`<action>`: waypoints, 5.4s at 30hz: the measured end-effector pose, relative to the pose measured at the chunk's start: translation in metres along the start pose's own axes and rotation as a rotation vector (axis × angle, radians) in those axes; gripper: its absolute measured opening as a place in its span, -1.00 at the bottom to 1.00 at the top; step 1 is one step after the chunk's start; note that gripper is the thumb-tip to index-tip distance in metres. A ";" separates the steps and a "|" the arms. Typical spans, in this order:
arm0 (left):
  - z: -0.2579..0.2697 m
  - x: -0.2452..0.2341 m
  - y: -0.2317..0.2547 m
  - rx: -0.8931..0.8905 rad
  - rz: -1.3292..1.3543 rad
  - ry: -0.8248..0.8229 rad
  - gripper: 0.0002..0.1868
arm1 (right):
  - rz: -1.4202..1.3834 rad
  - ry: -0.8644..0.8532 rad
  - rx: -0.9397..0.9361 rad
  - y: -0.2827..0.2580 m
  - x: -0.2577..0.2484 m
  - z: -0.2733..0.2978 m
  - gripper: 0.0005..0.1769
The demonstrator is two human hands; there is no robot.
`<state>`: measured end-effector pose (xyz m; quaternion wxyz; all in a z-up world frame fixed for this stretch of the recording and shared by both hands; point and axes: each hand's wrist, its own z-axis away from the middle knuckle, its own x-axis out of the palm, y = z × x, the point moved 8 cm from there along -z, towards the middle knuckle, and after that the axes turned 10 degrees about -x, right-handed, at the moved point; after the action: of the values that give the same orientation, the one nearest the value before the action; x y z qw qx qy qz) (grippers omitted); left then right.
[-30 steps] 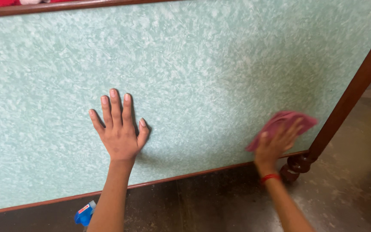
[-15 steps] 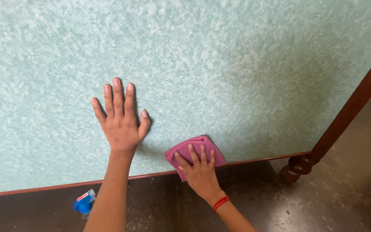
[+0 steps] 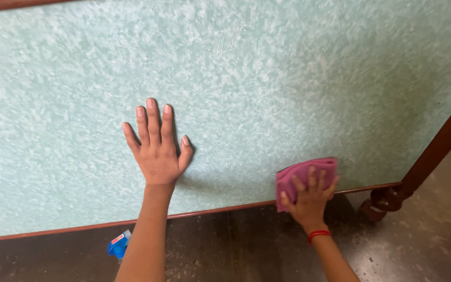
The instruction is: The person wipes the side of a bed frame with a pink cloth. They spray a cleaning solution onto the surface and continue wiping the area with the cloth.
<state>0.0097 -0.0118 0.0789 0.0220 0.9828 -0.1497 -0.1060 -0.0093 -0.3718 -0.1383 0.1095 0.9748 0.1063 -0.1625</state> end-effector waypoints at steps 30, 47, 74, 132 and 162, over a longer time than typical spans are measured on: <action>0.002 0.002 0.000 -0.004 0.025 -0.012 -0.30 | -0.142 0.307 1.196 0.015 -0.013 -0.014 -0.16; 0.002 0.003 -0.002 0.006 0.014 -0.021 -0.30 | -0.454 0.311 1.514 -0.030 -0.001 -0.022 -0.04; 0.003 0.004 -0.002 -0.003 0.018 -0.013 -0.30 | -0.099 0.220 1.346 0.044 -0.014 -0.009 -0.10; 0.000 -0.008 0.001 -0.007 0.062 -0.129 -0.28 | -0.182 -0.045 0.729 -0.087 0.003 -0.078 -0.08; 0.039 -0.077 -0.254 -0.345 -0.281 -0.580 0.51 | -0.059 -0.592 -0.880 -0.138 -0.049 -0.109 -0.21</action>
<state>0.0031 0.2534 0.0372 0.1294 0.9047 0.0071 -0.4058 -0.0557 -0.2221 -0.0461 0.5289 0.7458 0.1563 -0.3736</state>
